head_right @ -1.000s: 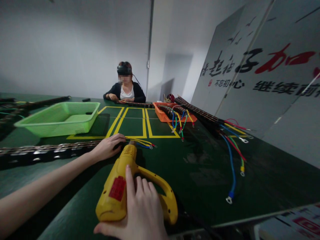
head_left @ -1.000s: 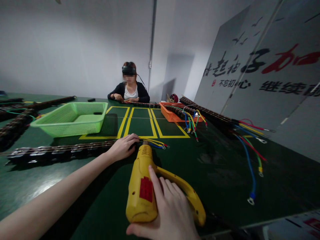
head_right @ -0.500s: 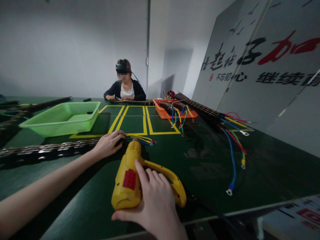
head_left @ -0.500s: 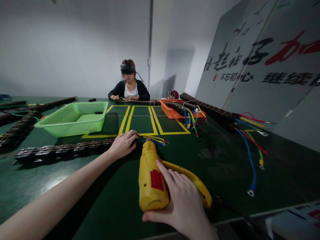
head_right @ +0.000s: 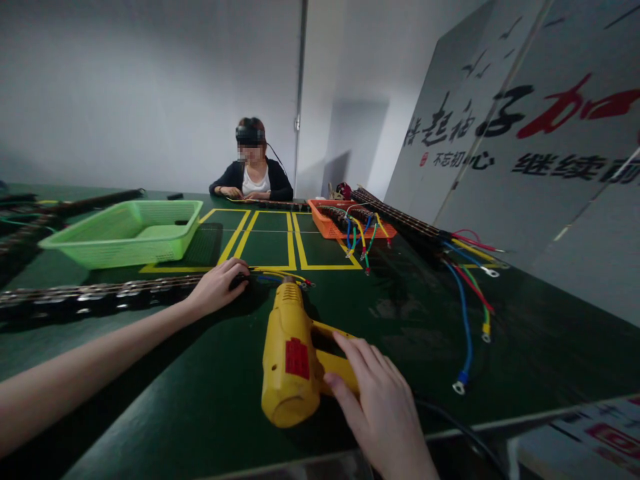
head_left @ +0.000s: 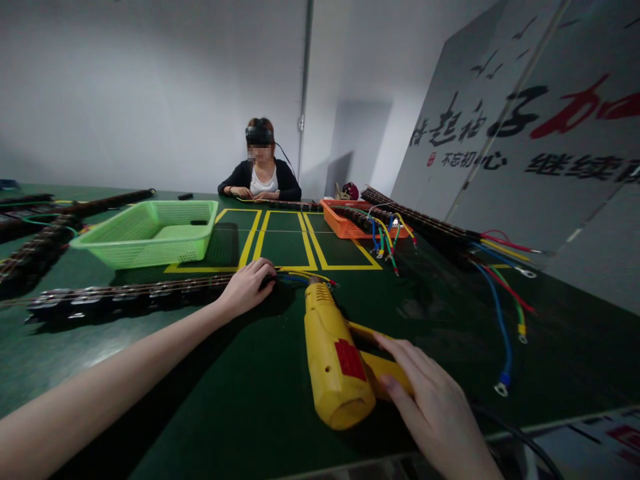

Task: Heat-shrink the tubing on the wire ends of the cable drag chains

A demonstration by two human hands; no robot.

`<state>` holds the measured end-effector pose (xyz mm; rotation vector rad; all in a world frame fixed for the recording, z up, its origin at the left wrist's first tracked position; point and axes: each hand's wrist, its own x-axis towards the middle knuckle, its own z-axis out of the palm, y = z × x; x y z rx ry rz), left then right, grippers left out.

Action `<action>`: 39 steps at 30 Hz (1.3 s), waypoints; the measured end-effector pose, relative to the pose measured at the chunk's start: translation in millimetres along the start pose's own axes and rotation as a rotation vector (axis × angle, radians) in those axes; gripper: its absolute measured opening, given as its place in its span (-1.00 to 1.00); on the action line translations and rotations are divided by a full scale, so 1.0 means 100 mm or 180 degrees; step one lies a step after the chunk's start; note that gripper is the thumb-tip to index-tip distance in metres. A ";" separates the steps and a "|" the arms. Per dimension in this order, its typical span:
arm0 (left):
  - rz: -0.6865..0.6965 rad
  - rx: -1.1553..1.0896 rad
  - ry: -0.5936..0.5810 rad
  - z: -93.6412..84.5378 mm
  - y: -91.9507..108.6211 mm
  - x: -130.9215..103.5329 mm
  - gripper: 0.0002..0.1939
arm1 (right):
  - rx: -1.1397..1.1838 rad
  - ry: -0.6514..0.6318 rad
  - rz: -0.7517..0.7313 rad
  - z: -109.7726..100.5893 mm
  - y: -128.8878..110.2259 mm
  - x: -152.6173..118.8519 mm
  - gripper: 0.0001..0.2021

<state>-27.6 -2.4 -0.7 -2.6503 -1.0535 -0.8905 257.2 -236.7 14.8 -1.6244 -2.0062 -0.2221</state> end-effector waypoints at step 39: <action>-0.0319 -0.1198 -0.2006 0.19 0.04 1.13 -0.69 | -0.0332 -0.0026 -0.0197 0.34 -0.50 0.12 -0.53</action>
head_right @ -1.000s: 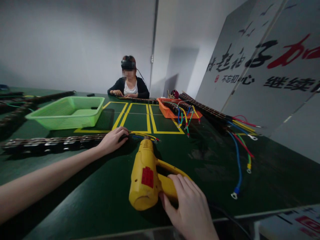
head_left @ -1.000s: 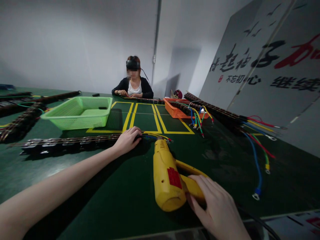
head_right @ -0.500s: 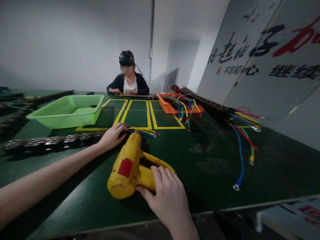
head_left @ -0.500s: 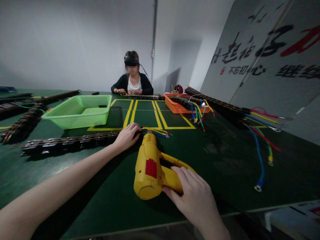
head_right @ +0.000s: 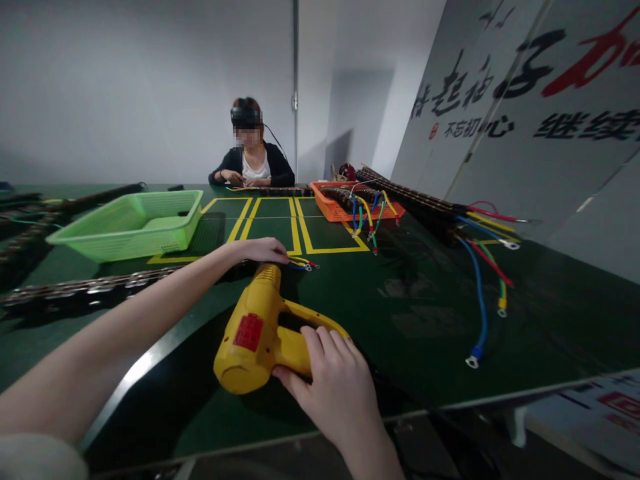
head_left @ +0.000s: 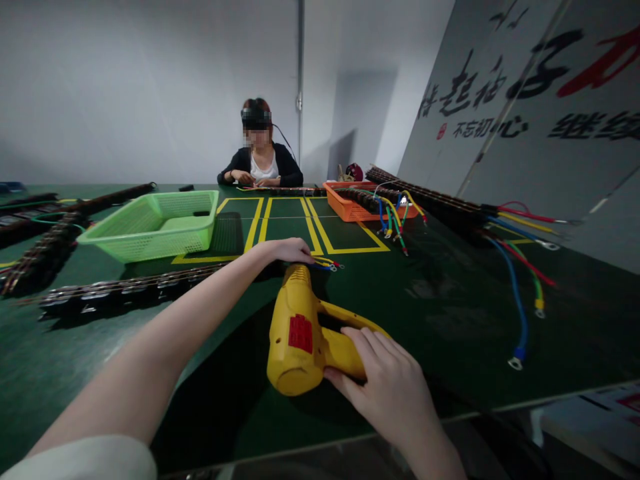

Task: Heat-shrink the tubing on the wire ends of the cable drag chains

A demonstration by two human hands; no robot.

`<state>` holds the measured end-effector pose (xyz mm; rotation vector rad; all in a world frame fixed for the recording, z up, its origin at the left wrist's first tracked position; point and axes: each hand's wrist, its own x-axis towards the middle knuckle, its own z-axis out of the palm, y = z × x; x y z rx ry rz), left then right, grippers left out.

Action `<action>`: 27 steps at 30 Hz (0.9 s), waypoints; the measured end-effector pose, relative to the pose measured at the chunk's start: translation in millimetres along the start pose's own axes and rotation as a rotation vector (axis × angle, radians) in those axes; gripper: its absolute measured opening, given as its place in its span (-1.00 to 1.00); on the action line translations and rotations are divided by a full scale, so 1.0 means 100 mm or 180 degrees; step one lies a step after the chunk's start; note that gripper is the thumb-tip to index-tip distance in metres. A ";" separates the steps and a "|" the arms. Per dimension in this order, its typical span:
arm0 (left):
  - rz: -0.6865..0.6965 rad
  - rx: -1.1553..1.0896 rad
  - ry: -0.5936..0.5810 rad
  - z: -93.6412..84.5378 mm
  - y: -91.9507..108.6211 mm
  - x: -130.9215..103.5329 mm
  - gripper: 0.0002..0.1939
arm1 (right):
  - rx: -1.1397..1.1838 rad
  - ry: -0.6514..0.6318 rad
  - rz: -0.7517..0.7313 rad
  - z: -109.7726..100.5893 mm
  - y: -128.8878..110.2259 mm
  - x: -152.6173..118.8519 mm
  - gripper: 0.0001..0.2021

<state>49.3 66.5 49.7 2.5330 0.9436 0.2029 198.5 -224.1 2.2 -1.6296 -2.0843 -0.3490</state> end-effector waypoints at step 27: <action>-0.0028 -0.2231 0.1217 0.13 -0.15 -0.07 -0.54 | 0.0522 -0.0140 0.0271 -0.15 0.36 0.03 -0.63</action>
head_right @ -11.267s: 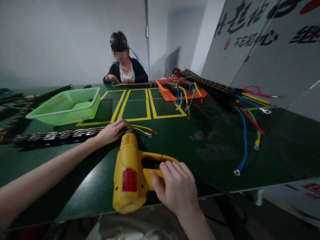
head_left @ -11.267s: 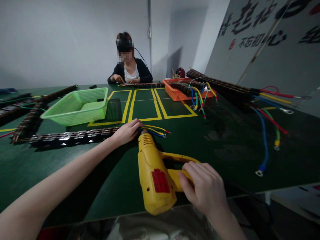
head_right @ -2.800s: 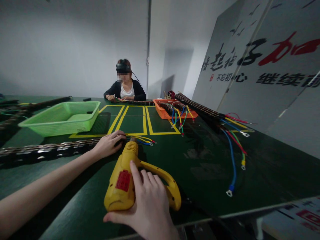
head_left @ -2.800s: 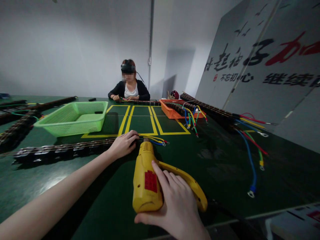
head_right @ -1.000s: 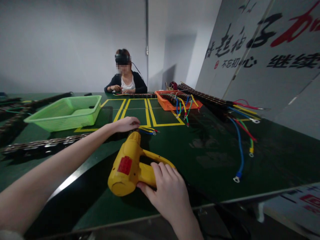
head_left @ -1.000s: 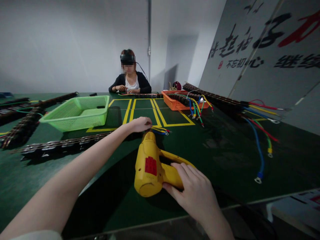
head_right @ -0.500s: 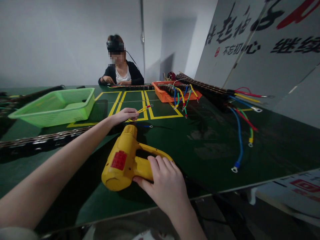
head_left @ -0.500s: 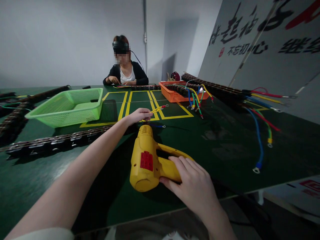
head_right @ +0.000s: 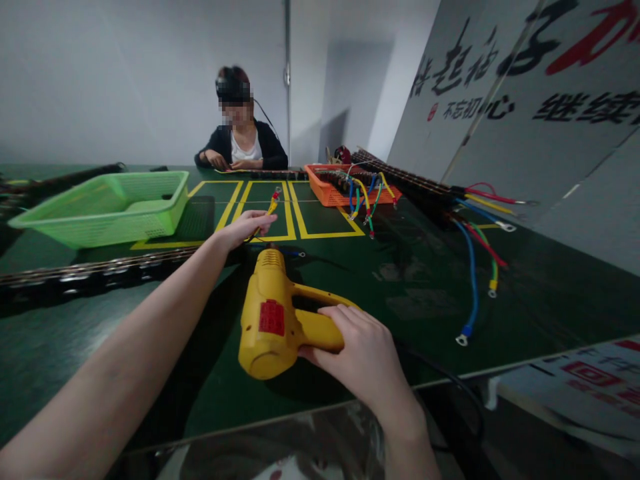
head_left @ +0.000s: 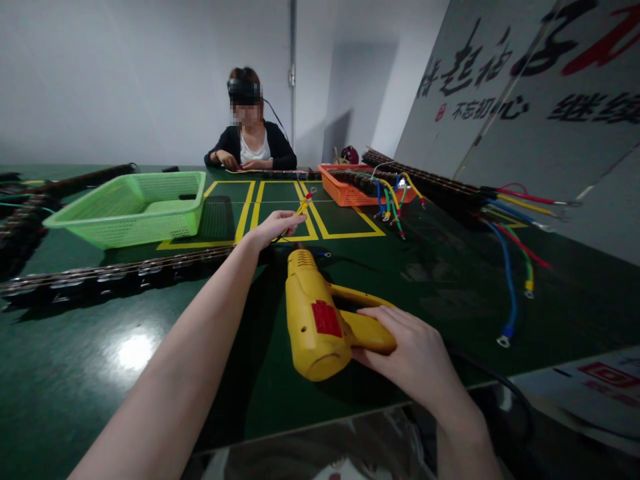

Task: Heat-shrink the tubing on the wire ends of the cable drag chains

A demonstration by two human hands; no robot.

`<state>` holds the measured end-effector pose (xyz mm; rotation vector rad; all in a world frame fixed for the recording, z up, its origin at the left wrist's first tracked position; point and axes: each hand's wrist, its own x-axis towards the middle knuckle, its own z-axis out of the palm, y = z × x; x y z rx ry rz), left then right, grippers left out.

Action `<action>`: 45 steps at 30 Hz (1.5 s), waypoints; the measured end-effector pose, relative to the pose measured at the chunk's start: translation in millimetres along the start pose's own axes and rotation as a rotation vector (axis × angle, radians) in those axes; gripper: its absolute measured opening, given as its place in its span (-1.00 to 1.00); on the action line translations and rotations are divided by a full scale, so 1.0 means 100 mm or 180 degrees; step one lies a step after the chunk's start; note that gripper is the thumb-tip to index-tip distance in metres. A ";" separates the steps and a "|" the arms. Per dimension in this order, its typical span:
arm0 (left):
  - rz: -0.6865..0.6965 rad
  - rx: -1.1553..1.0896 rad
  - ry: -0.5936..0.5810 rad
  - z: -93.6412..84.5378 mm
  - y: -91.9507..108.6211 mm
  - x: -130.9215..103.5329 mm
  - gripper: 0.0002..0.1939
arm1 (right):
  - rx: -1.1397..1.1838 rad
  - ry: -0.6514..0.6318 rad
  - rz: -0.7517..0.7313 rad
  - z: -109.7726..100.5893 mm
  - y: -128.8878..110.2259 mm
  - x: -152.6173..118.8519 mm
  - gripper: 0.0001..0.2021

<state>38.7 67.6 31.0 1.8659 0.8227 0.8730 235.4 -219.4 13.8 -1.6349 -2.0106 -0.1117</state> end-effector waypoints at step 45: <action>-0.0098 0.0320 0.0131 0.08 0.10 -0.10 -0.55 | 0.0126 -0.0084 0.0174 -0.05 -0.06 -0.02 -0.61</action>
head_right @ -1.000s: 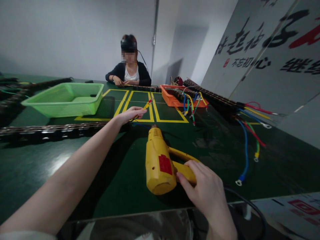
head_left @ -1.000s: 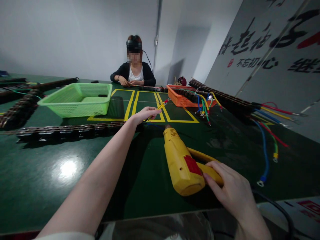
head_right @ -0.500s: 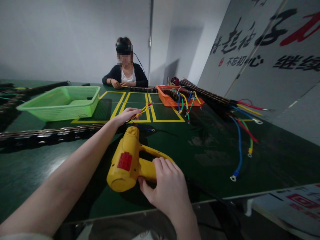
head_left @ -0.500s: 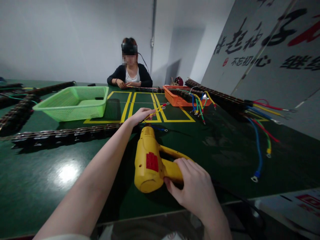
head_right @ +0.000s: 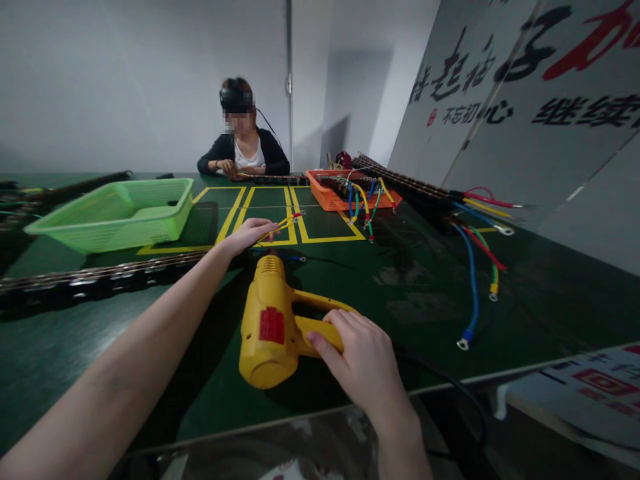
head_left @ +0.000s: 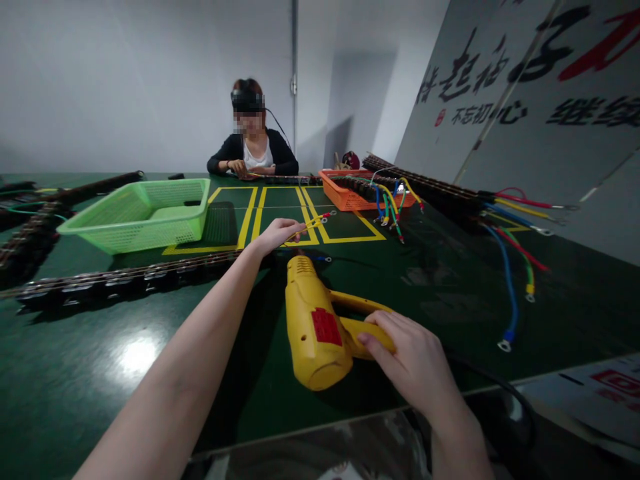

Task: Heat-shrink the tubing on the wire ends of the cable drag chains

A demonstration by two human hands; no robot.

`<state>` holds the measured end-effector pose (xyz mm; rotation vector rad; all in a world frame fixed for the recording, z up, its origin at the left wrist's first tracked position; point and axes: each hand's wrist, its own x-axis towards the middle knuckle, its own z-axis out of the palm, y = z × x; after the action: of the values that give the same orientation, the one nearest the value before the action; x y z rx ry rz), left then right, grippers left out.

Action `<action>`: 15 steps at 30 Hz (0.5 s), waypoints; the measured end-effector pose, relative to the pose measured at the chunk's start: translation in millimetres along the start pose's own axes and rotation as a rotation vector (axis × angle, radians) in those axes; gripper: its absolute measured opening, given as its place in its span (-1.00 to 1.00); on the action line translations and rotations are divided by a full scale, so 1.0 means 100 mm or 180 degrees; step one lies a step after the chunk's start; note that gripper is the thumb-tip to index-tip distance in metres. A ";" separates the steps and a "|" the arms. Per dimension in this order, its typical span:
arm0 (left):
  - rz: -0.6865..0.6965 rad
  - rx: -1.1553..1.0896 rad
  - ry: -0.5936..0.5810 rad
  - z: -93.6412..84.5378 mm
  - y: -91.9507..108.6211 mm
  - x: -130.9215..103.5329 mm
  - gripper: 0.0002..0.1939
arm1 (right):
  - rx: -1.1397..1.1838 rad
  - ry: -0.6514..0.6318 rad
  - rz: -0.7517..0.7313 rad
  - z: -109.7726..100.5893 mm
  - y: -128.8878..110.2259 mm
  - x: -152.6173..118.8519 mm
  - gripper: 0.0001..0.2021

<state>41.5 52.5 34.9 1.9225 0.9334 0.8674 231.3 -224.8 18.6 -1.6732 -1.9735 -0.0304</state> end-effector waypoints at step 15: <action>0.0181 0.0282 0.0096 0.02 0.01 -0.01 -0.62 | -0.0636 0.0483 0.0162 -0.19 0.47 -0.14 -0.64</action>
<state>43.4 50.3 34.7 2.0253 0.9533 0.9039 283.6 -233.8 13.9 -1.7882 -1.8642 -0.3360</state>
